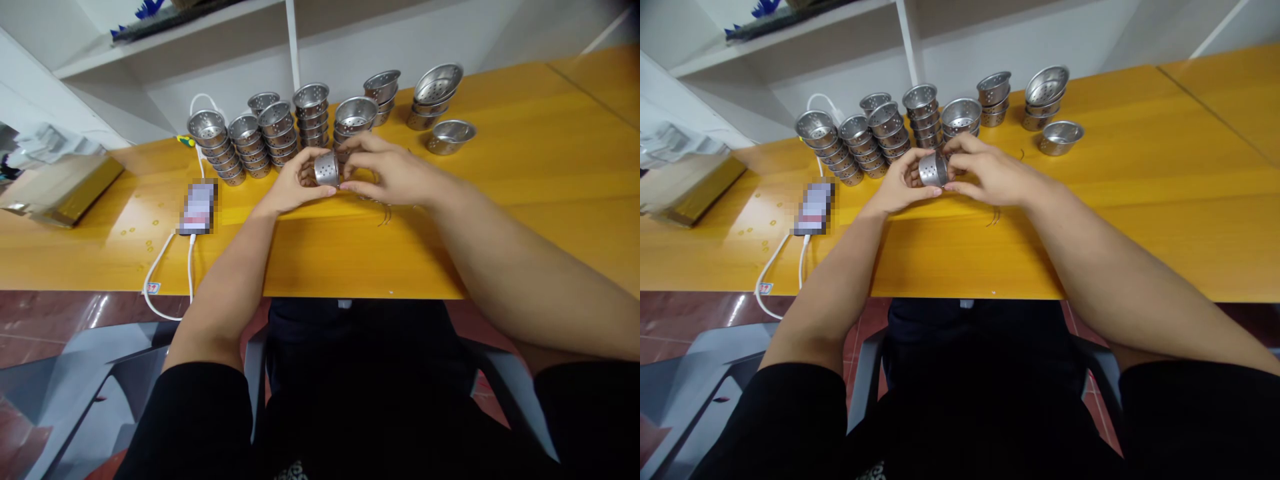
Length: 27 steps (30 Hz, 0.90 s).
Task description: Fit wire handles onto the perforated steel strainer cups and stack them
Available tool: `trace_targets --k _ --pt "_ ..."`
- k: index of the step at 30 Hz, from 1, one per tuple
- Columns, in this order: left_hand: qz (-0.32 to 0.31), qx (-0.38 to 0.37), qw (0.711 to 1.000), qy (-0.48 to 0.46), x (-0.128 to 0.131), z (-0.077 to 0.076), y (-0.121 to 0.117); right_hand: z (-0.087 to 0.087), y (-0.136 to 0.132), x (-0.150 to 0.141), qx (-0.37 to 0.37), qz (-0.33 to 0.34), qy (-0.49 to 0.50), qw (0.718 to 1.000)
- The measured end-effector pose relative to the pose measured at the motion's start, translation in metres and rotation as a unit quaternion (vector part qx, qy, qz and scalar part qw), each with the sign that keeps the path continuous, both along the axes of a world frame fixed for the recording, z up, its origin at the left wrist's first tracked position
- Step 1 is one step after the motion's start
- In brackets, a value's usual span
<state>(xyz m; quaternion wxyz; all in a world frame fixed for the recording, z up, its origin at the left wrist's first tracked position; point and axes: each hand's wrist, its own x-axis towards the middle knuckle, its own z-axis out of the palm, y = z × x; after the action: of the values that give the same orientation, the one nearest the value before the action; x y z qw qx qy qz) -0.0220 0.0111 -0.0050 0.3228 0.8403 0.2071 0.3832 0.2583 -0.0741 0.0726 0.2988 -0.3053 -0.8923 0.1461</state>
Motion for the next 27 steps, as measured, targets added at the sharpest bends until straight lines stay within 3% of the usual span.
trace_targets --k 5,9,13,20,27 --pt "-0.007 -0.046 0.999 0.009 0.001 0.001 -0.003 -0.007 0.009 0.0 -0.036 -0.027 0.007 0.999" --pt "0.001 -0.038 0.999 0.014 0.003 0.006 -0.008 -0.012 0.011 0.0 -0.047 -0.049 -0.009 0.998" --pt "0.002 -0.039 0.999 0.024 0.005 0.013 -0.016 -0.013 0.013 0.003 -0.033 -0.047 -0.048 0.997" --pt "0.018 -0.111 0.994 0.012 0.007 0.025 -0.03 -0.015 0.016 0.003 -0.004 -0.067 -0.086 0.994" --pt "-0.03 -0.217 0.976 0.007 0.002 0.021 -0.028 0.001 0.01 0.011 -0.044 -0.003 -0.091 0.995"
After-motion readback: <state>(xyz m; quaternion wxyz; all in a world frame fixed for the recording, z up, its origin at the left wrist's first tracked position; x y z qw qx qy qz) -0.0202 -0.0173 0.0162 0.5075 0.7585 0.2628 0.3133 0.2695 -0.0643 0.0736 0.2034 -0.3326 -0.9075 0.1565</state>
